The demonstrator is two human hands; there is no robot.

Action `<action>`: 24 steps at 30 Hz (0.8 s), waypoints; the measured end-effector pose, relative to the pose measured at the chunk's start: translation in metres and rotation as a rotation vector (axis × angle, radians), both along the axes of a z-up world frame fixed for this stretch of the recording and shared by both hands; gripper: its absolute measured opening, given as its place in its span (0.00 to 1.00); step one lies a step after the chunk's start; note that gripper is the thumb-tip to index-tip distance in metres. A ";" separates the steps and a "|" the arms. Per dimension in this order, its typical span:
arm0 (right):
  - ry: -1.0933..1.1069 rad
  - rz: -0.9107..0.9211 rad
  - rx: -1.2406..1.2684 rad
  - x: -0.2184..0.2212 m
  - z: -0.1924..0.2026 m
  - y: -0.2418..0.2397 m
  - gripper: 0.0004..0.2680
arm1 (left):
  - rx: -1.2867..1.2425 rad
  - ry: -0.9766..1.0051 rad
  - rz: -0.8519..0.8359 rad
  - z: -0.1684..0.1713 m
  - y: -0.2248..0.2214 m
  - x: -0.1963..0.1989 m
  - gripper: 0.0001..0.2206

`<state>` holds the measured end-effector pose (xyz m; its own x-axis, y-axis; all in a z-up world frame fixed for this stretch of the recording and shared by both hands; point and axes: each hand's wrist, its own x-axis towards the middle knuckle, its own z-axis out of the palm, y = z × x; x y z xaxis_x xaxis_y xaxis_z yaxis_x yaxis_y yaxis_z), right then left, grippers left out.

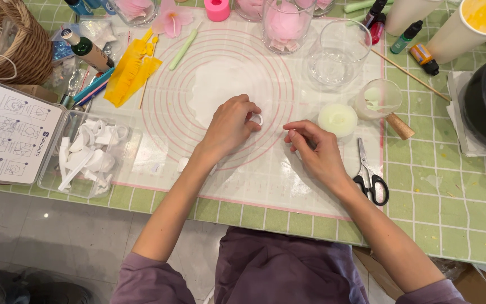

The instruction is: Preparing and arranging small wax heart shapes on a silicone mat for candle making.

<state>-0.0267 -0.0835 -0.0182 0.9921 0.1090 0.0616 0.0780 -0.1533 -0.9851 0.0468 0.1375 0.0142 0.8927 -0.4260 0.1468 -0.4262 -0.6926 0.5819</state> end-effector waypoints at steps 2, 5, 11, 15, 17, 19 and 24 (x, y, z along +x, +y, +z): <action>0.011 -0.002 -0.013 0.000 0.000 0.000 0.08 | 0.007 0.009 0.007 0.001 0.000 -0.001 0.11; -0.001 0.004 -0.009 0.000 -0.001 -0.001 0.08 | 0.000 -0.043 0.011 0.007 0.003 -0.006 0.15; 0.008 0.005 0.010 0.001 -0.003 0.000 0.08 | -0.074 -0.115 0.089 0.001 0.017 -0.001 0.08; 0.004 -0.001 -0.005 0.000 -0.002 0.000 0.08 | -0.094 -0.105 0.070 0.000 0.014 0.002 0.08; -0.018 0.008 0.015 -0.001 0.000 0.000 0.08 | -0.115 -0.105 0.040 -0.003 0.012 0.004 0.09; -0.020 -0.013 -0.163 -0.006 0.010 0.005 0.09 | -0.110 -0.103 0.036 -0.007 0.012 0.003 0.09; -0.507 0.037 -0.654 -0.007 0.018 0.020 0.14 | -0.117 -0.186 -0.003 -0.010 0.014 0.000 0.08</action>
